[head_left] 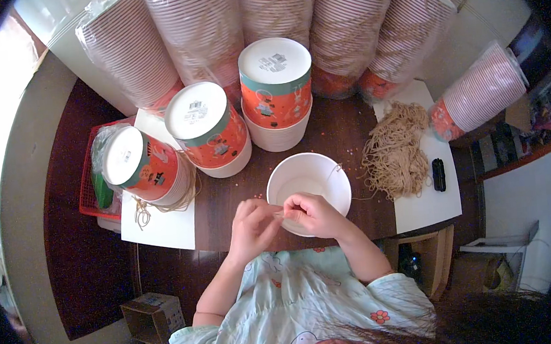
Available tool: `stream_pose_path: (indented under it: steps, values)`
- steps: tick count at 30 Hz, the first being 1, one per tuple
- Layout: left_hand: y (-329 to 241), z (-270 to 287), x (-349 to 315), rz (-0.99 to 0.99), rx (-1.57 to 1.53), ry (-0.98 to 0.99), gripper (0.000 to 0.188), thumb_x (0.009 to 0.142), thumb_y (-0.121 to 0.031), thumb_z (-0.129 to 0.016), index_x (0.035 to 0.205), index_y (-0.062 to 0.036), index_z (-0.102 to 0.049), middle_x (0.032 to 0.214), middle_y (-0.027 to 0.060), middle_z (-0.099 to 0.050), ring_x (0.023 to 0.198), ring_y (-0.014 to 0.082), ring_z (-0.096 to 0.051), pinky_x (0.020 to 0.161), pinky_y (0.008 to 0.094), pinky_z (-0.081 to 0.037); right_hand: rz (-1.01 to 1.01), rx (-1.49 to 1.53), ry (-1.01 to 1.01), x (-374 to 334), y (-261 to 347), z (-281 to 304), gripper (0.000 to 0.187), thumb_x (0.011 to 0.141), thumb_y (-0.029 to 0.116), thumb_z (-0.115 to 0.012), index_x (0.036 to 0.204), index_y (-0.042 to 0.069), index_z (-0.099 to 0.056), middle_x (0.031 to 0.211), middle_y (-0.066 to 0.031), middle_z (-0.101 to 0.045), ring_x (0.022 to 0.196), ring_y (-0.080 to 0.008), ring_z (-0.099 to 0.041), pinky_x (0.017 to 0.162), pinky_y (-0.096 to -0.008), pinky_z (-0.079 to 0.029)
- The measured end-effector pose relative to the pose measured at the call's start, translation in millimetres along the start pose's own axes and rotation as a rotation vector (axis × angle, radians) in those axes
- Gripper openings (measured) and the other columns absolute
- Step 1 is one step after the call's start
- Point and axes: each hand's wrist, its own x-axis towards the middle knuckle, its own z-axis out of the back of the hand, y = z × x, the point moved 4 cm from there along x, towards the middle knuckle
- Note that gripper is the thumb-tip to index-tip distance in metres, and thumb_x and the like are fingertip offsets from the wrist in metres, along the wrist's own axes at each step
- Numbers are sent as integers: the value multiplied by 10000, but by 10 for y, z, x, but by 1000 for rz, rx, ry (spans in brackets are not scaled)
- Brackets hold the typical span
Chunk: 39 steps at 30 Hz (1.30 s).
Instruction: The recorder is using string to bundle stacks of printed paper containers for packaging.
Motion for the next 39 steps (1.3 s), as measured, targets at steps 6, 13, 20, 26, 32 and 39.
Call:
stream_pose_path:
  steps: [6,13,20,26,32,39]
  values:
    - [-150,94,44,-38,90,-33,121,644,-90,-695,732,-72,-615,750,45,-542,709,229,-493,635,312,-414,-12,6,58,57,77,-37,86,821,70,-567,784,8,-520,737,-12,-533,688,-76,-485,621,-225,-417]
    - [-27,47,-10,-13,32,-40,120,635,-60,-697,708,-64,-603,746,49,-540,709,223,-487,618,309,-404,65,151,-37,49,38,0,179,808,55,-578,944,26,-464,740,-37,-582,668,-85,-550,597,-233,-443]
    - [73,29,-49,5,-34,-10,114,644,-71,-694,709,-59,-602,749,56,-537,728,229,-487,638,312,-400,63,186,-123,4,85,29,240,806,39,-585,943,40,-388,748,-40,-569,670,-72,-548,592,-208,-438]
    - [160,-22,-88,34,-17,38,105,653,-70,-688,716,-58,-605,773,66,-528,748,234,-493,658,315,-405,131,494,-153,-52,249,86,271,787,-13,-598,867,68,-352,780,-52,-540,720,-99,-534,664,-222,-444]
    - [341,-72,-259,144,-201,-24,130,670,-48,-695,769,-46,-611,778,60,-522,740,179,-512,625,272,-413,153,539,-97,-92,302,204,218,800,50,-609,869,66,-402,799,-43,-533,760,-112,-525,712,-252,-430]
    - [215,-42,-236,108,-157,-70,182,668,-54,-708,820,-33,-610,793,50,-540,657,142,-505,540,237,-399,149,427,-80,-101,273,212,183,805,80,-611,889,62,-449,806,-30,-549,762,-99,-522,723,-246,-425]
